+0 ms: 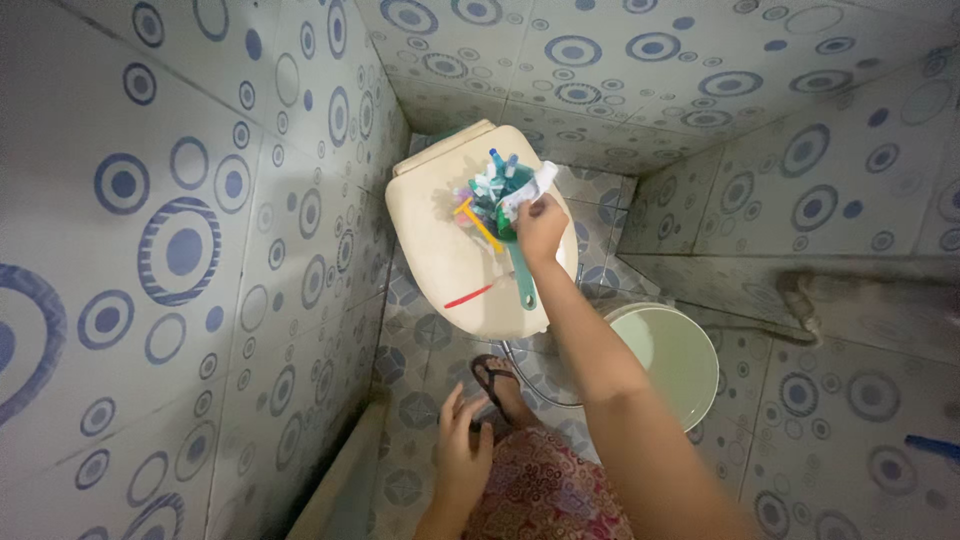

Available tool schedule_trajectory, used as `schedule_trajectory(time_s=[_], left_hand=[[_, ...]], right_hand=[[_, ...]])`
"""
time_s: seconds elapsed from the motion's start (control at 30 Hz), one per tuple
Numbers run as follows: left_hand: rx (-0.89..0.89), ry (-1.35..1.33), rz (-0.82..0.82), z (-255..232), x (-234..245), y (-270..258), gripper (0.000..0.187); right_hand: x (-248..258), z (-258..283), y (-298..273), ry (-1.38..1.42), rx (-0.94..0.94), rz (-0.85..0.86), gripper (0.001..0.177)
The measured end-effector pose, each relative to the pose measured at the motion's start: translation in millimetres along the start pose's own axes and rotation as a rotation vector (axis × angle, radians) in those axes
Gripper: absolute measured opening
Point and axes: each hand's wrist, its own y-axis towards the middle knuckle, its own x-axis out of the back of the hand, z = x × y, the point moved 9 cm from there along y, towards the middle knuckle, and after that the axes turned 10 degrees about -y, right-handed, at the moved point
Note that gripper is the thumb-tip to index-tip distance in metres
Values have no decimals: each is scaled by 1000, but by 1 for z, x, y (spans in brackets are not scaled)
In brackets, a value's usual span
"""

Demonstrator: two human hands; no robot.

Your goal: The person rinses a white plastic wall-mounted organizer with a handheld shower head, then reattaches its small plastic clips. They place the organizer on the wall and arrange toothbrushes and toothpaste on the toilet lid.

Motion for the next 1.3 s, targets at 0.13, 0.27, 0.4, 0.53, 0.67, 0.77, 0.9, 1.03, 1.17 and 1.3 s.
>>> schedule_trajectory(time_s=[0.13, 0.27, 0.4, 0.53, 0.67, 0.77, 0.9, 1.03, 1.17, 1.3], left_hand=[[-99, -52, -32, -1, -5, 3, 34], [-110, -26, -27, 8, -10, 9, 34], [-95, -54, -45, 15, -6, 12, 34], [-52, -69, -50, 33, 0, 12, 31], [29, -131, -96, 69, 2, 20, 35], [95, -209, -153, 91, 10, 28, 36], [282, -345, -192, 116, 16, 36, 45], [232, -829, -218, 127, 15, 58, 58], [243, -788, -195, 162, 10, 43, 49], [194, -693, -103, 191, -1, 9, 41]], right_hand=[[-1, -10, -4, 74, -10, -18, 19], [-8, -24, -2, 280, -89, 31, 16], [-8, -32, 0, 502, -193, 65, 11], [14, -36, 0, 519, -186, 1, 10], [44, -31, -12, 610, -216, -20, 10], [68, -14, -37, 675, -211, 18, 15], [82, 13, -91, 479, -97, 198, 18], [52, 19, -167, 391, -154, 631, 20], [40, 17, -257, 325, -281, 1013, 20], [40, 5, -316, 203, -279, 1236, 14]])
